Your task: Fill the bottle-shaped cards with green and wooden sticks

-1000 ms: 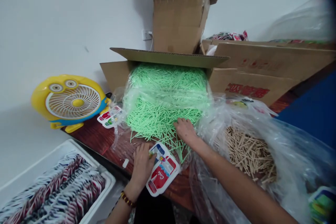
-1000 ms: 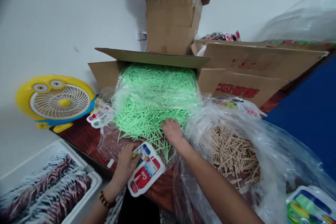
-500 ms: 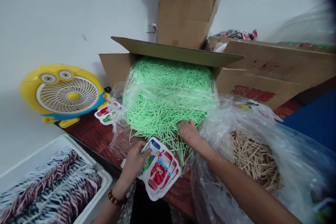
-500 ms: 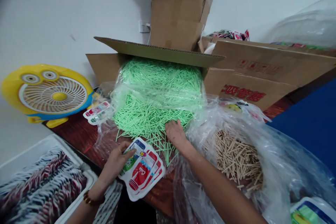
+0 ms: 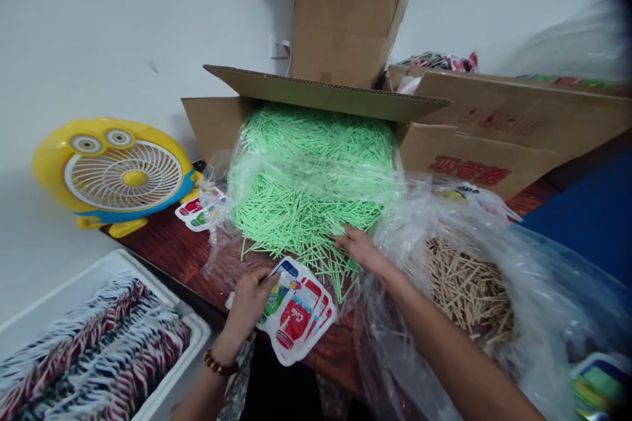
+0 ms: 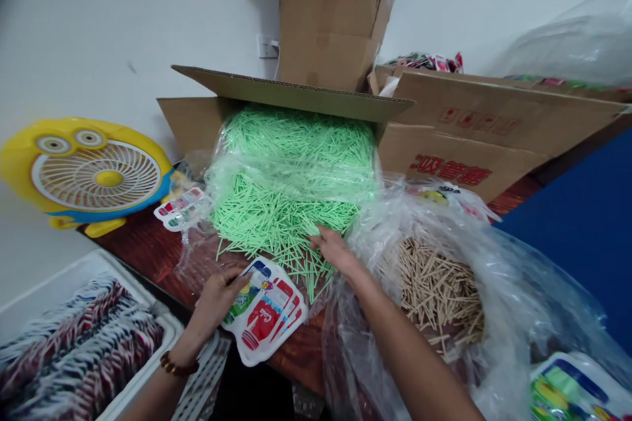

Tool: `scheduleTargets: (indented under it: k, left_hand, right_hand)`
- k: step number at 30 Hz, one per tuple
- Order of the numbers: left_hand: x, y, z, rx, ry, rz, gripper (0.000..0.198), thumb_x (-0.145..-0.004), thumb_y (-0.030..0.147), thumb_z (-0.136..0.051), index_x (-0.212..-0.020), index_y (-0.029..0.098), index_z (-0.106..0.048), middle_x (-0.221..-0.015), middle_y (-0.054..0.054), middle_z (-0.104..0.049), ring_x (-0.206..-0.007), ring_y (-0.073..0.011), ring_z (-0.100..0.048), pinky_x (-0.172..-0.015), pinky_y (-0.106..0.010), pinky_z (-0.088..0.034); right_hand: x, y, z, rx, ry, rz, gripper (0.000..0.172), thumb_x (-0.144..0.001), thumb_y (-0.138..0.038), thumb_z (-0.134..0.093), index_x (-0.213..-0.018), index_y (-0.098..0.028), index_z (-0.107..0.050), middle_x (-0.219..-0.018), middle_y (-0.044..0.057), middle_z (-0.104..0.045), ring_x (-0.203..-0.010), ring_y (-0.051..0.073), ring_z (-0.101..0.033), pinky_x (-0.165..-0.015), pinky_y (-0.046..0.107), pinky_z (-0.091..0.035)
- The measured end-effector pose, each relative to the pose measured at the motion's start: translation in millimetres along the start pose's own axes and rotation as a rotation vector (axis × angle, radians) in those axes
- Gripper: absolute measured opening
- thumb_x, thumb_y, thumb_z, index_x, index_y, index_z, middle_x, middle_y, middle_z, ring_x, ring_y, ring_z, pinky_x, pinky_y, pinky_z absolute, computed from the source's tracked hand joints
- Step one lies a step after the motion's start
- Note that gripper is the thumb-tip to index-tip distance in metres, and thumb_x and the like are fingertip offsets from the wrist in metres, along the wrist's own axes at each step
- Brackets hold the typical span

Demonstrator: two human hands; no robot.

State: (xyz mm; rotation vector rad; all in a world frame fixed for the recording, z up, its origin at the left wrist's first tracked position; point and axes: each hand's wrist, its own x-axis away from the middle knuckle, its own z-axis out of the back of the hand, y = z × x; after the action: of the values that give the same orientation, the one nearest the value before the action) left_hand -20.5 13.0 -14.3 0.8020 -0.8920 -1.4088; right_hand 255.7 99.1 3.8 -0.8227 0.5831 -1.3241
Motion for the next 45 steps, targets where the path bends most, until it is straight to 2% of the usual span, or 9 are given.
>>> scheduleTargets:
  k: [4, 11, 15, 18, 24, 31, 36, 40, 45]
  left_hand:
    - [-0.6, 2.1, 0.5, 0.047, 0.047, -0.028, 0.024, -0.078, 0.038, -0.058, -0.083, 0.019, -0.072, -0.077, -0.003, -0.073, -0.072, -0.0214, -0.064, -0.066, -0.027, -0.046]
    - [0.7, -4.3, -0.6, 0.159, 0.071, 0.032, 0.021, -0.078, 0.037, -0.059, -0.079, 0.019, -0.068, -0.067, -0.001, -0.07, -0.06, -0.0184, -0.061, -0.057, -0.025, -0.045]
    - [0.3, -6.8, 1.7, 0.222, 0.02, 0.095, 0.024, -0.078, 0.039, -0.06, -0.087, 0.018, -0.068, -0.072, -0.002, -0.072, -0.06, -0.0188, -0.063, -0.056, -0.026, -0.046]
    - [-0.6, -4.8, 2.1, 0.284, 0.025, 0.13, 0.025, -0.073, 0.04, -0.065, -0.083, 0.017, -0.068, -0.07, -0.002, -0.072, -0.059, -0.0189, -0.063, -0.054, -0.025, -0.045]
    - [-3.5, -2.0, -1.6, 0.374, -0.004, 0.172, 0.023, -0.066, 0.038, -0.074, -0.071, 0.017, -0.064, -0.063, 0.0, -0.07, -0.053, -0.016, -0.061, -0.051, -0.023, -0.044]
    - [4.5, 12.3, 2.1, 0.478, -0.001, 0.215, 0.029, -0.065, 0.041, -0.075, -0.076, 0.016, -0.065, -0.064, -0.001, -0.071, -0.051, -0.0155, -0.061, -0.05, -0.024, -0.046]
    - [14.4, 24.5, 5.0, 0.618, -0.012, 0.246, 0.033, -0.066, 0.04, -0.076, -0.086, 0.016, -0.066, -0.068, -0.001, -0.072, -0.053, -0.0157, -0.064, -0.052, -0.024, -0.049]
    - [20.2, 26.0, 8.3, 0.643, -0.053, 0.244, 0.031, -0.066, 0.039, -0.077, -0.083, 0.016, -0.064, -0.068, 0.001, -0.073, -0.053, -0.0152, -0.064, -0.052, -0.024, -0.05]
    - [25.8, 23.7, 8.8, 0.603, -0.091, 0.282, 0.03, -0.066, 0.04, -0.077, -0.078, 0.017, -0.062, -0.068, 0.0, -0.072, -0.055, -0.0166, -0.065, -0.052, -0.025, -0.05]
  right_hand:
    - [-2.3, 4.8, -9.7, -0.26, -0.004, -0.099, 0.013, -0.08, -0.032, -0.051, -0.076, -0.02, -0.053, -0.066, 0.001, -0.063, -0.056, 0.016, -0.06, -0.046, 0.025, -0.045]
    - [-1.3, 6.9, -14.1, -0.506, 0.056, -0.165, 0.02, -0.073, -0.037, -0.062, -0.075, -0.021, -0.051, -0.059, -0.001, -0.06, -0.052, 0.017, -0.06, -0.046, 0.028, -0.047]
    - [11.4, -2.5, -15.3, -0.572, 0.127, -0.081, 0.027, -0.076, -0.045, -0.059, -0.072, -0.02, -0.052, -0.064, 0.0, -0.061, -0.065, 0.018, -0.063, -0.066, 0.032, -0.05]
    - [26.1, -2.8, -26.7, -0.581, 0.224, 0.059, 0.024, -0.079, -0.045, -0.056, -0.082, -0.021, -0.056, -0.076, 0.0, -0.064, -0.082, 0.019, -0.062, -0.085, 0.033, -0.043]
    - [39.6, 12.2, -53.3, -0.527, 0.264, 0.112, 0.021, -0.079, -0.04, -0.055, -0.088, -0.021, -0.057, -0.078, 0.0, -0.065, -0.079, 0.019, -0.057, -0.081, 0.032, -0.04]
    - [43.0, -4.3, -48.3, -0.488, 0.297, 0.113, 0.023, -0.083, -0.037, -0.052, -0.101, -0.023, -0.056, -0.078, -0.002, -0.068, -0.073, 0.017, -0.057, -0.073, 0.029, -0.04]
    - [51.5, -5.5, -59.8, -0.511, 0.16, 0.125, 0.017, -0.084, -0.036, -0.053, -0.094, -0.024, -0.059, -0.084, -0.001, -0.07, -0.082, 0.018, -0.06, -0.082, 0.031, -0.042]
    - [47.2, -7.6, -54.4, -0.655, 0.176, 0.039, 0.016, -0.077, -0.037, -0.063, -0.079, -0.021, -0.064, -0.083, 0.001, -0.07, -0.084, 0.018, -0.061, -0.086, 0.032, -0.043]
    - [37.8, -19.0, -34.0, -0.872, 0.158, -0.077, 0.028, -0.073, -0.043, -0.064, -0.086, -0.02, -0.059, -0.074, 0.003, -0.07, -0.072, 0.021, -0.067, -0.073, 0.037, -0.052]
